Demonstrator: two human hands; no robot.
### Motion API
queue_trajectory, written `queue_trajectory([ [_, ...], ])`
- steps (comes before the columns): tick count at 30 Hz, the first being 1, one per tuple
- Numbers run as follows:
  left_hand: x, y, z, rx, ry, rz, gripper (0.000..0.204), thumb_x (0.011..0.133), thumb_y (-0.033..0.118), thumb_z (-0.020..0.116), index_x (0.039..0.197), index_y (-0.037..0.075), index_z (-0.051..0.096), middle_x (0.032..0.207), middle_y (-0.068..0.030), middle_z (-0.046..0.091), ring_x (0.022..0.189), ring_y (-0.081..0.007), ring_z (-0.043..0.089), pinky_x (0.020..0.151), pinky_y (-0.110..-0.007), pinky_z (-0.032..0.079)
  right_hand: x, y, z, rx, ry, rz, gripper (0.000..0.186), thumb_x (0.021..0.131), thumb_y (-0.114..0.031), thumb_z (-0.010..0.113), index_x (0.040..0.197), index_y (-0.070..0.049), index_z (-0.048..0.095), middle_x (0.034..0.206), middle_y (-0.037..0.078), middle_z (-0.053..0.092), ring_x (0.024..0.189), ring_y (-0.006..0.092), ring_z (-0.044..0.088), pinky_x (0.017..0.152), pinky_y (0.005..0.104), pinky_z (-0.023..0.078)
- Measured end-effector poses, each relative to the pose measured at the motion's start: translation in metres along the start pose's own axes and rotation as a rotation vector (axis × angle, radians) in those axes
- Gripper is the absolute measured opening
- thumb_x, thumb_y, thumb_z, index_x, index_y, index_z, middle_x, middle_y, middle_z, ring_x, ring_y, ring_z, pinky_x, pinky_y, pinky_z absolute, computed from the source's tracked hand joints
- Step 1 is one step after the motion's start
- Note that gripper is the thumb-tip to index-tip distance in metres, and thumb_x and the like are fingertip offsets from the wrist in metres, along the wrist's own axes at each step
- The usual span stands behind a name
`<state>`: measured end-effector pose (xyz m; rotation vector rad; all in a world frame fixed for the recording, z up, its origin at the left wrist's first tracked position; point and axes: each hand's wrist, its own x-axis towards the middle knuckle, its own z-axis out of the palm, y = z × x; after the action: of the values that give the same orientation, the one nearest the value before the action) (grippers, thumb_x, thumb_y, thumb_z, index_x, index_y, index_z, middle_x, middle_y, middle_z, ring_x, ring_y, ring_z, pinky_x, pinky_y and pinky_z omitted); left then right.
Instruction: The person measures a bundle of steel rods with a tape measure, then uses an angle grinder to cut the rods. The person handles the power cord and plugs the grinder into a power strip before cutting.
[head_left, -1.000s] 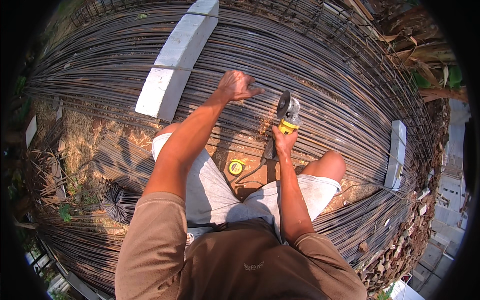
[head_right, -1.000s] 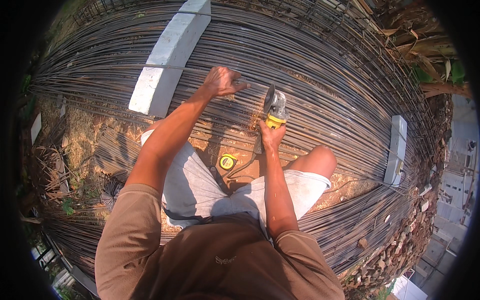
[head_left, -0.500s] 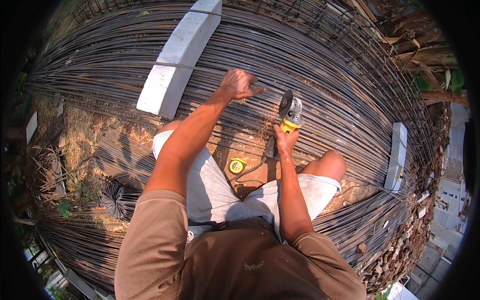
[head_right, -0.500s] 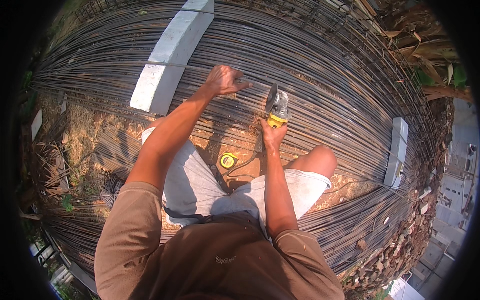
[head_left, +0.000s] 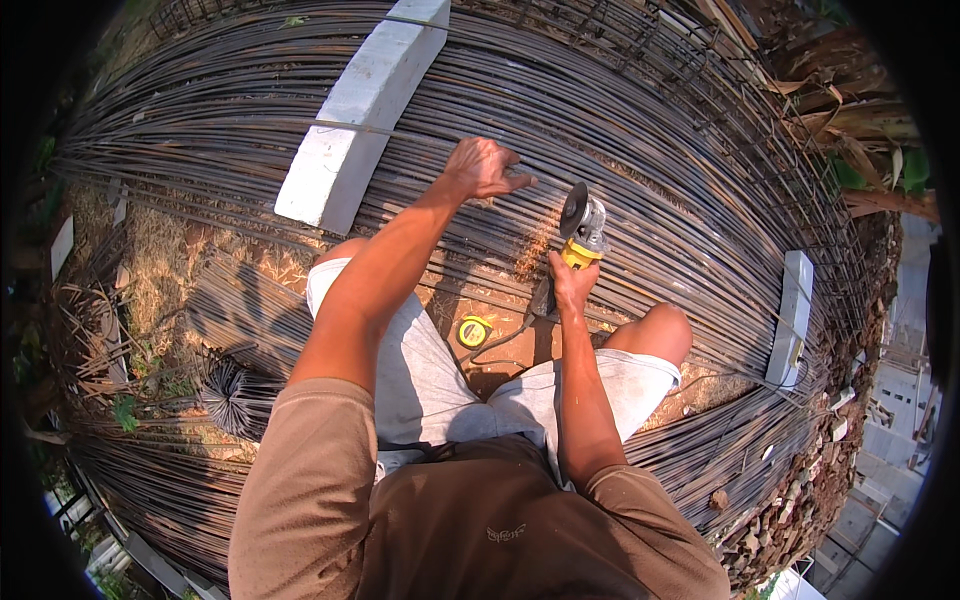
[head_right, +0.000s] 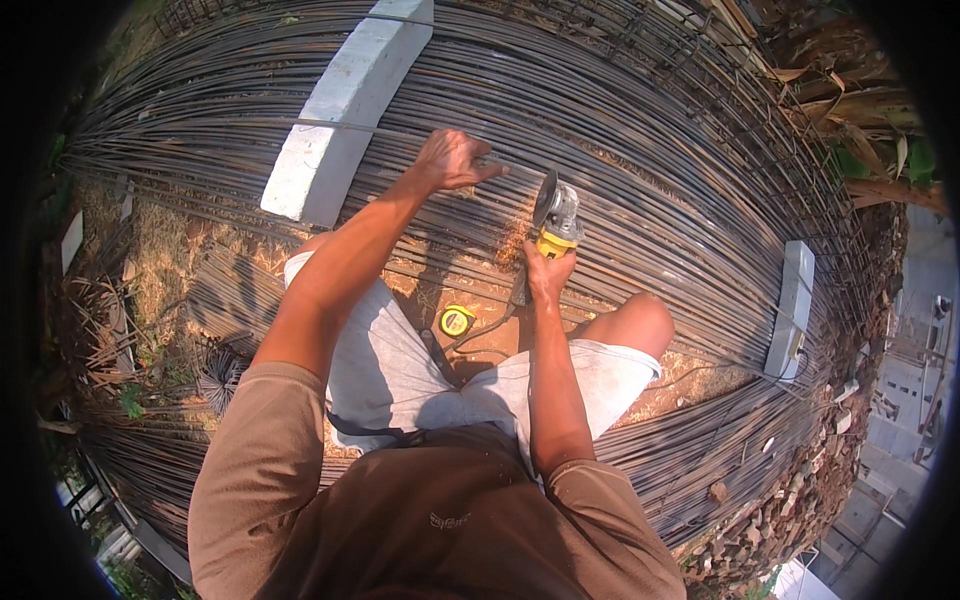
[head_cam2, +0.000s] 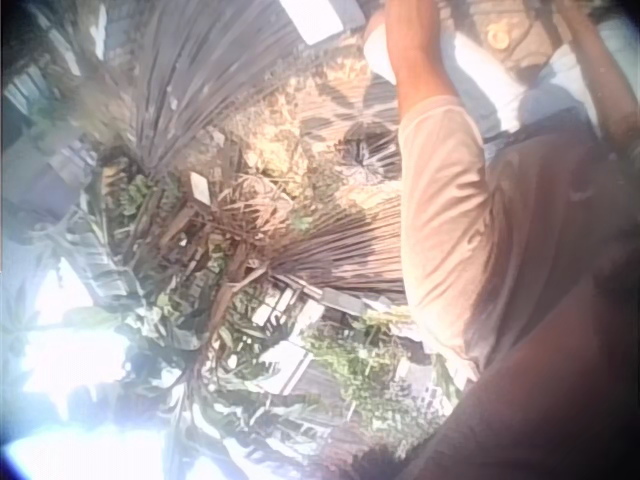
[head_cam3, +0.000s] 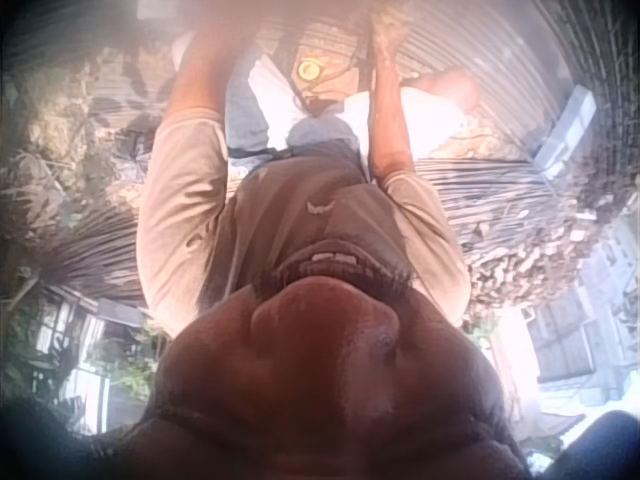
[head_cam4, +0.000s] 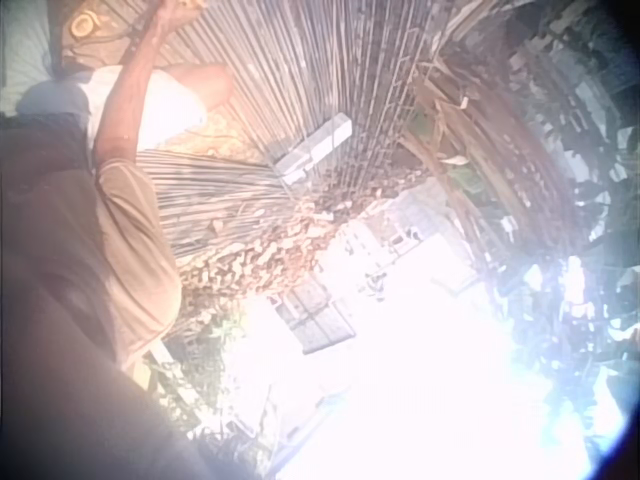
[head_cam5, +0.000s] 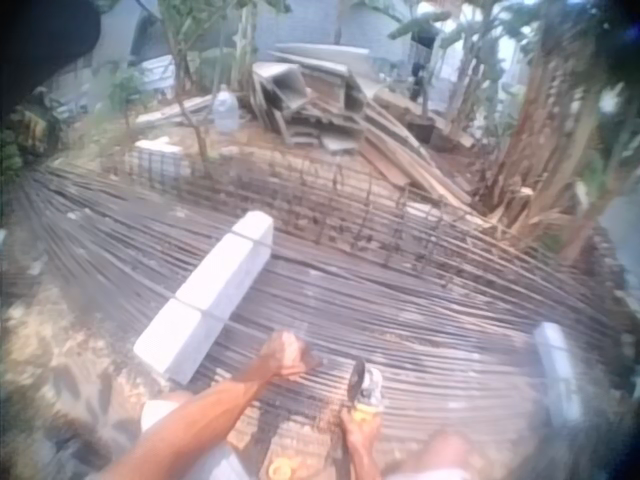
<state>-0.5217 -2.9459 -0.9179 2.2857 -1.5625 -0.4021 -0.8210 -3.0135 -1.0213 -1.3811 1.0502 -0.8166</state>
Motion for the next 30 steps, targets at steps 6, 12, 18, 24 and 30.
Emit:
queue_trajectory([
  [6, 0.0012, 0.0012, -0.0003, -0.002, -0.006, 0.001, 0.073, 0.093, 0.079, 0.069, 0.093, 0.009, 0.087, 0.081, -0.0176, 0.081, 0.087, -0.0332, 0.081, 0.086, -0.048, 0.065, 0.0015, -0.0037, -0.0012, -0.024, 0.009, -0.019, 0.044, 0.081, -0.004, 0.092, 0.117, -0.001, 0.065, 0.095, 0.002, 0.07, 0.074, 0.012, 0.064, 0.065, 0.0295, 0.053],
  [12, -0.0007, 0.002, -0.002, 0.004, -0.008, 0.01, 0.071, 0.094, 0.078, 0.07, 0.092, 0.009, 0.087, 0.08, -0.017, 0.081, 0.085, -0.0328, 0.081, 0.085, -0.048, 0.064, 0.0015, -0.0022, -0.002, 0.008, -0.003, -0.017, 0.044, 0.081, -0.002, 0.091, 0.117, -0.001, 0.066, 0.095, 0.002, 0.07, 0.073, 0.0119, 0.064, 0.065, 0.0293, 0.053],
  [18, -0.0025, 0.0007, -0.0014, 0.017, 0.023, 0.017, 0.07, 0.095, 0.077, 0.069, 0.094, 0.009, 0.088, 0.081, -0.0179, 0.081, 0.085, -0.0334, 0.081, 0.086, -0.049, 0.065, 0.0035, -0.0008, -0.0025, -0.004, -0.016, -0.024, 0.045, 0.081, -0.003, 0.092, 0.117, -0.001, 0.066, 0.094, 0.002, 0.07, 0.073, 0.0121, 0.064, 0.065, 0.0293, 0.053],
  [24, -0.0018, 0.0023, -0.0036, 0.008, -0.02, 0.0, 0.07, 0.095, 0.077, 0.068, 0.097, 0.009, 0.088, 0.083, -0.0189, 0.082, 0.087, -0.0338, 0.081, 0.087, -0.049, 0.065, 0.0026, -0.0018, -0.004, -0.036, 0.001, -0.027, 0.043, 0.081, -0.003, 0.091, 0.116, -0.001, 0.066, 0.093, 0.002, 0.07, 0.072, 0.0122, 0.064, 0.065, 0.0296, 0.053],
  [30, -0.0022, 0.002, -0.0039, 0.016, -0.013, 0.01, 0.07, 0.095, 0.077, 0.068, 0.098, 0.01, 0.088, 0.084, -0.0177, 0.082, 0.088, -0.0331, 0.081, 0.088, -0.049, 0.065, 0.0036, -0.0005, -0.0058, -0.052, -0.014, -0.008, 0.043, 0.082, -0.004, 0.092, 0.117, -0.001, 0.067, 0.095, 0.002, 0.071, 0.076, 0.013, 0.065, 0.068, 0.0304, 0.054],
])
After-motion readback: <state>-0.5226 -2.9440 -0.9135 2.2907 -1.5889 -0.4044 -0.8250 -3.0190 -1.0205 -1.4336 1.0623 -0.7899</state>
